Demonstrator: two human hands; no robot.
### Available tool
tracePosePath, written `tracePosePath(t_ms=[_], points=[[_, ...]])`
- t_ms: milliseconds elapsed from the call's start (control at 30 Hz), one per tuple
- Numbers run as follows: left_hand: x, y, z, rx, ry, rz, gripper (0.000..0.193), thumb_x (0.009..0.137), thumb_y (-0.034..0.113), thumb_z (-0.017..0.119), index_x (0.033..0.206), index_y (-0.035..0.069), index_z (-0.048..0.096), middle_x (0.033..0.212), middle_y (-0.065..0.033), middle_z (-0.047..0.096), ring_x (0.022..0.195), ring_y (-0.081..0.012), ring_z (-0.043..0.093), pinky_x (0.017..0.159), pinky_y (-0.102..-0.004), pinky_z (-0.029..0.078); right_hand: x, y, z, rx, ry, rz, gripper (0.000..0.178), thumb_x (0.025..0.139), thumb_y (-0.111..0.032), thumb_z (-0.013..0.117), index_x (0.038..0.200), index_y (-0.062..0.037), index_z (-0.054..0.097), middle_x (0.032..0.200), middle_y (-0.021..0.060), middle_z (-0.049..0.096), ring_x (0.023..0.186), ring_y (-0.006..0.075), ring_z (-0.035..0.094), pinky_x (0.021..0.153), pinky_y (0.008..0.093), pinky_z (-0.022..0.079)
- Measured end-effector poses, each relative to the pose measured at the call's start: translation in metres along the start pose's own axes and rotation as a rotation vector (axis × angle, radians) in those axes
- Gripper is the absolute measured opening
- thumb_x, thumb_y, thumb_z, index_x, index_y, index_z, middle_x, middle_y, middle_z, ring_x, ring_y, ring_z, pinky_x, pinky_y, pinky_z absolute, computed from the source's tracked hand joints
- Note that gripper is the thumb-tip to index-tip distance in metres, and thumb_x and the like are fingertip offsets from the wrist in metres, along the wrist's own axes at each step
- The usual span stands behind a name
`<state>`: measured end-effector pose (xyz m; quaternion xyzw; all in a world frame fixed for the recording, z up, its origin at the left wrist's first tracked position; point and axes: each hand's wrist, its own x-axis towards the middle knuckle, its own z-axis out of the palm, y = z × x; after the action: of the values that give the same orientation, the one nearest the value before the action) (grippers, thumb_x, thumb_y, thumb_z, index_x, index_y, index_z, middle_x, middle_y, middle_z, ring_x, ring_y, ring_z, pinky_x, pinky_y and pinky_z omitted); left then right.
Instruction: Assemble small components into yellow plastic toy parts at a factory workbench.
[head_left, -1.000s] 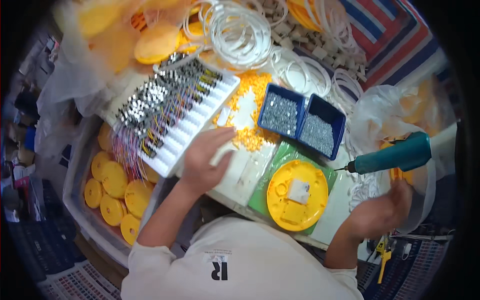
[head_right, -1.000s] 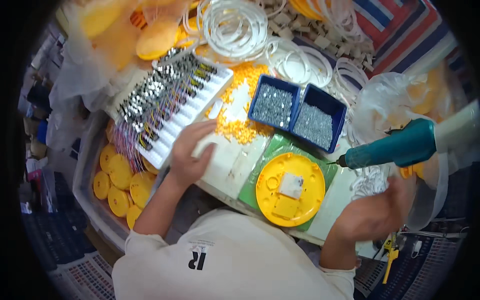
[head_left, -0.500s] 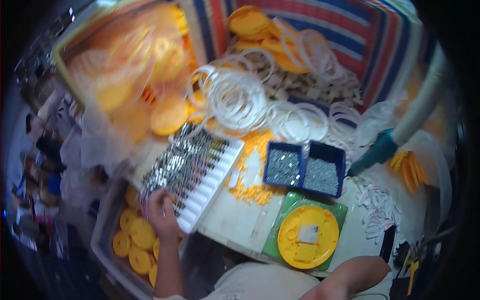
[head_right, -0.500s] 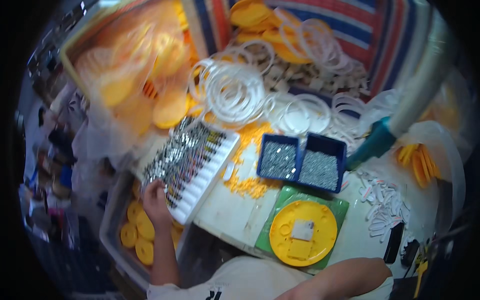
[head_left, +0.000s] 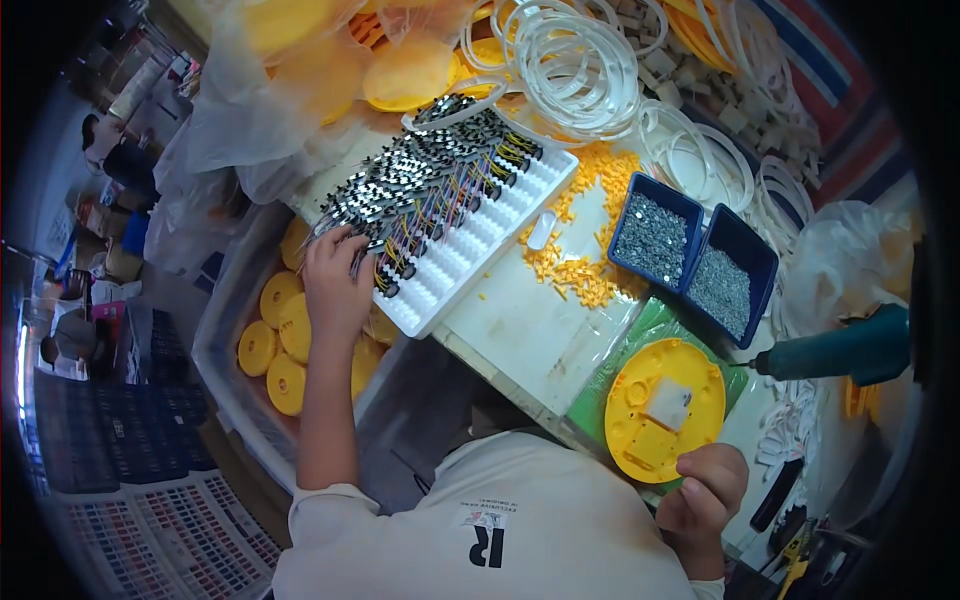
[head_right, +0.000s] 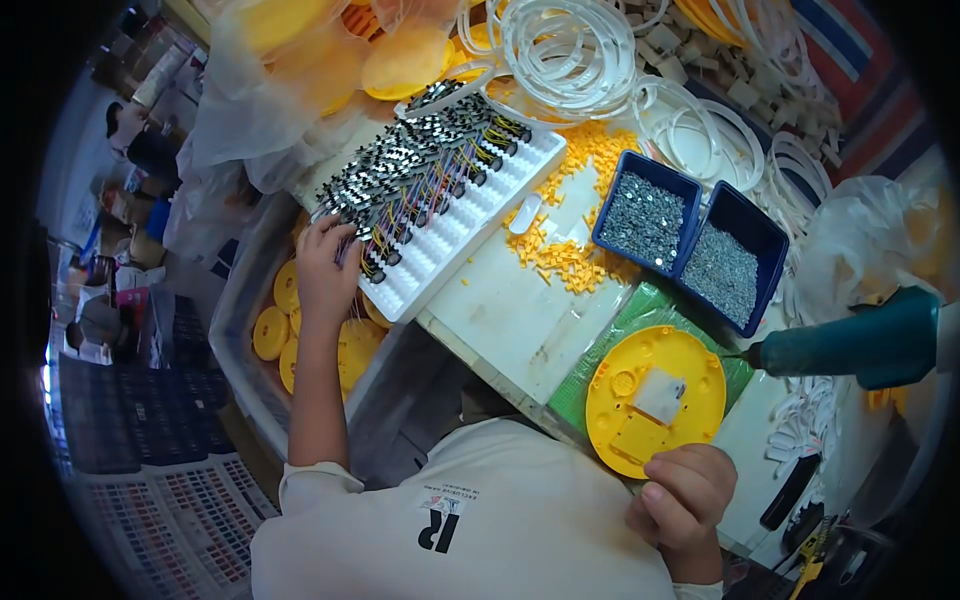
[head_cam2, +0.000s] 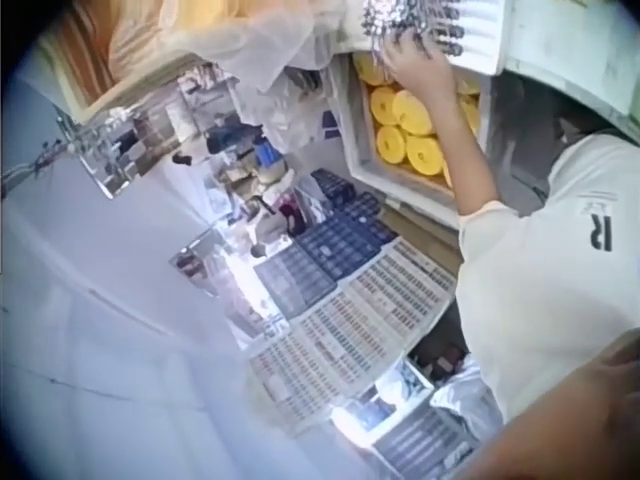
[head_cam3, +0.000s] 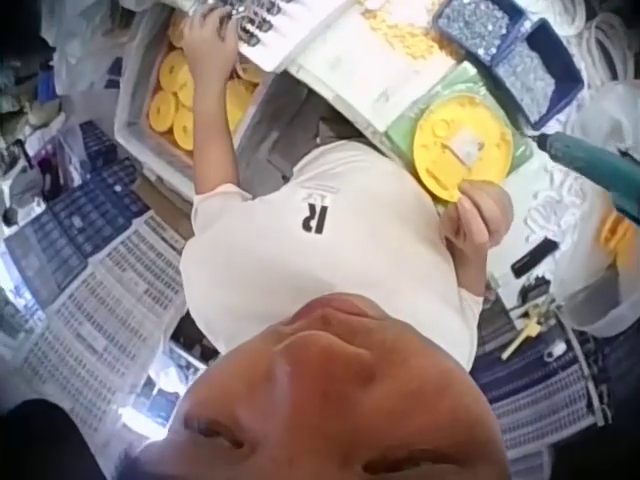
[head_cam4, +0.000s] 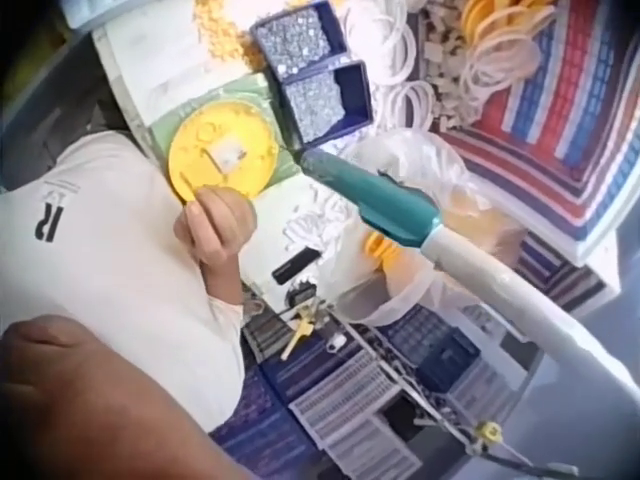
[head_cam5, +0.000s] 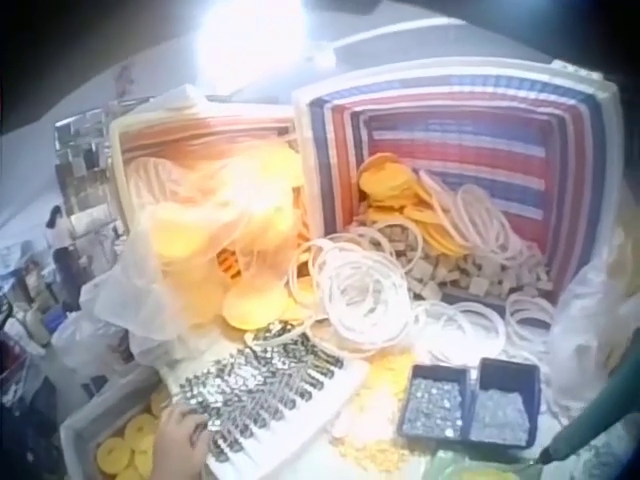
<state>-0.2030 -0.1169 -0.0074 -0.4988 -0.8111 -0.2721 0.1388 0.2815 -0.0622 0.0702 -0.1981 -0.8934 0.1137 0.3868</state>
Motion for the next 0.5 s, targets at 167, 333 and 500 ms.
tracePosePath(t_ms=[167, 333, 500], points=[[0.004, 0.004, 0.002, 0.061, 0.039, 0.122, 0.021, 0.085, 0.013, 0.078, 0.104, 0.007, 0.074, 0.124, -0.0096, 0.066, 0.127, -0.0359, 0.057, 0.109, -0.0497, 0.044, -0.008, 0.000, 0.003, 0.000, 0.027, 0.070, 0.033, 0.093, -0.005, 0.064, 0.122, -0.0148, 0.053, 0.098, 0.0079, 0.065, 0.074, 0.0249, 0.065, 0.065, 0.0397, 0.053], [0.010, 0.008, -0.001, 0.104, 0.010, 0.180, 0.014, 0.088, 0.010, 0.076, 0.099, 0.005, 0.071, 0.127, -0.0110, 0.069, 0.131, -0.0369, 0.057, 0.109, -0.0511, 0.043, -0.002, 0.003, 0.008, 0.026, 0.043, 0.086, 0.035, 0.085, 0.001, 0.068, 0.115, -0.0149, 0.058, 0.093, 0.0058, 0.066, 0.068, 0.0220, 0.065, 0.060, 0.0371, 0.053], [0.012, 0.041, -0.030, 0.034, 0.017, 0.277, 0.013, 0.095, 0.005, 0.071, 0.107, 0.002, 0.067, 0.119, -0.0118, 0.075, 0.125, -0.0345, 0.066, 0.108, -0.0452, 0.046, -0.001, 0.006, 0.013, 0.052, 0.099, 0.057, 0.033, 0.082, 0.001, 0.070, 0.112, -0.0120, 0.062, 0.088, 0.0041, 0.067, 0.068, 0.0224, 0.066, 0.061, 0.0370, 0.053]])
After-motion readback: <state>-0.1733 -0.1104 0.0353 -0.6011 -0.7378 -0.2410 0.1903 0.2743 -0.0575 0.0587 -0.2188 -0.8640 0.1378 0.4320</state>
